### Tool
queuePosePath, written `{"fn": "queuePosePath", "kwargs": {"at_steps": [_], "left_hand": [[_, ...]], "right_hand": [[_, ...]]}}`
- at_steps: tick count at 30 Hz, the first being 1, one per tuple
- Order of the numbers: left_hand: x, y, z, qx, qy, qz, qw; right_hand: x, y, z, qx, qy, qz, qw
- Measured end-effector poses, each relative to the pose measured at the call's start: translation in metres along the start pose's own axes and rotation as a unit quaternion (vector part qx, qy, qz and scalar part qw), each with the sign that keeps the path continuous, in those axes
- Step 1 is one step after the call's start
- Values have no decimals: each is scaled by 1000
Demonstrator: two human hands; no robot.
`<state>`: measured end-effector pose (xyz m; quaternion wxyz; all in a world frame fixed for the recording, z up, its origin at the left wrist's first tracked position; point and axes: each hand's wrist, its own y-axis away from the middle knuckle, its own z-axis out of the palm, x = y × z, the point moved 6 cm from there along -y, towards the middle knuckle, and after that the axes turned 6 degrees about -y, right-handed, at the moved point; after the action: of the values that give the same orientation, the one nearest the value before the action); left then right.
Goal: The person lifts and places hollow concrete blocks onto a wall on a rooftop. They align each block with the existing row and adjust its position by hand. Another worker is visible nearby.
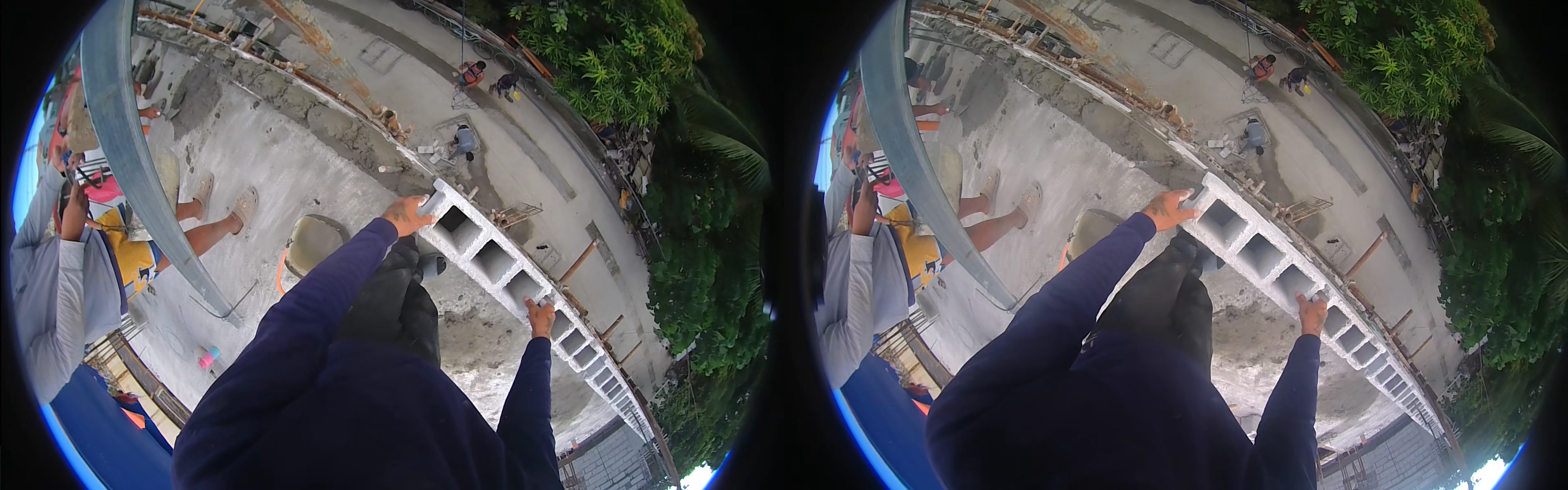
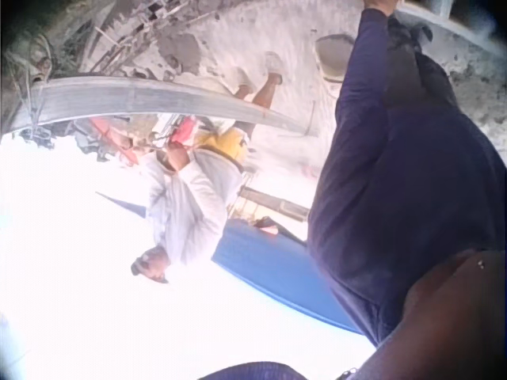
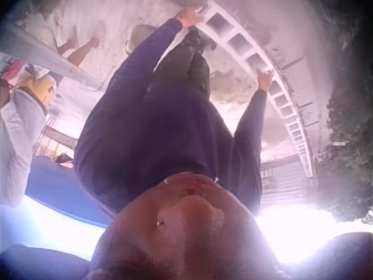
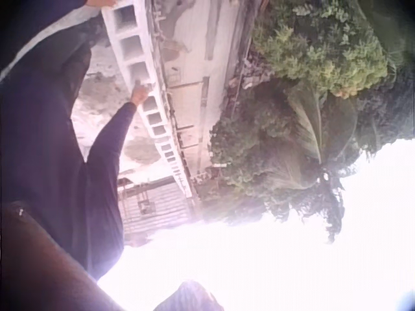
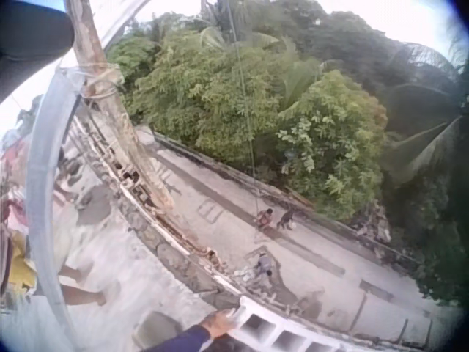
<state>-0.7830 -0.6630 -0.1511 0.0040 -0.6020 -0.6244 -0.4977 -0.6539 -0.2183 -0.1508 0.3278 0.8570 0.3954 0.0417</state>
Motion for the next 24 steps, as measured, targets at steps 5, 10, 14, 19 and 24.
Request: {"fn": "queuePosePath", "kwargs": {"at_steps": [5,10,14,19,24], "left_hand": [[-42,19,-11,2,20,-36,999],[-58,23,-21,-6,-76,-31,997],[-45,15,-31,-10,-67,-12,998],[-17,7,-25,-23,-71,50,996],[-15,2,-18,-45,-61,33,997]], "right_hand": [[2,-3,-2,-36,-1,37,999],[-4,-2,-5,-20,10,65,998],[-5,-5,-2,2,40,58,998],[3,-9,3,16,48,53,997],[7,-2,-2,33,34,68,997]]}}
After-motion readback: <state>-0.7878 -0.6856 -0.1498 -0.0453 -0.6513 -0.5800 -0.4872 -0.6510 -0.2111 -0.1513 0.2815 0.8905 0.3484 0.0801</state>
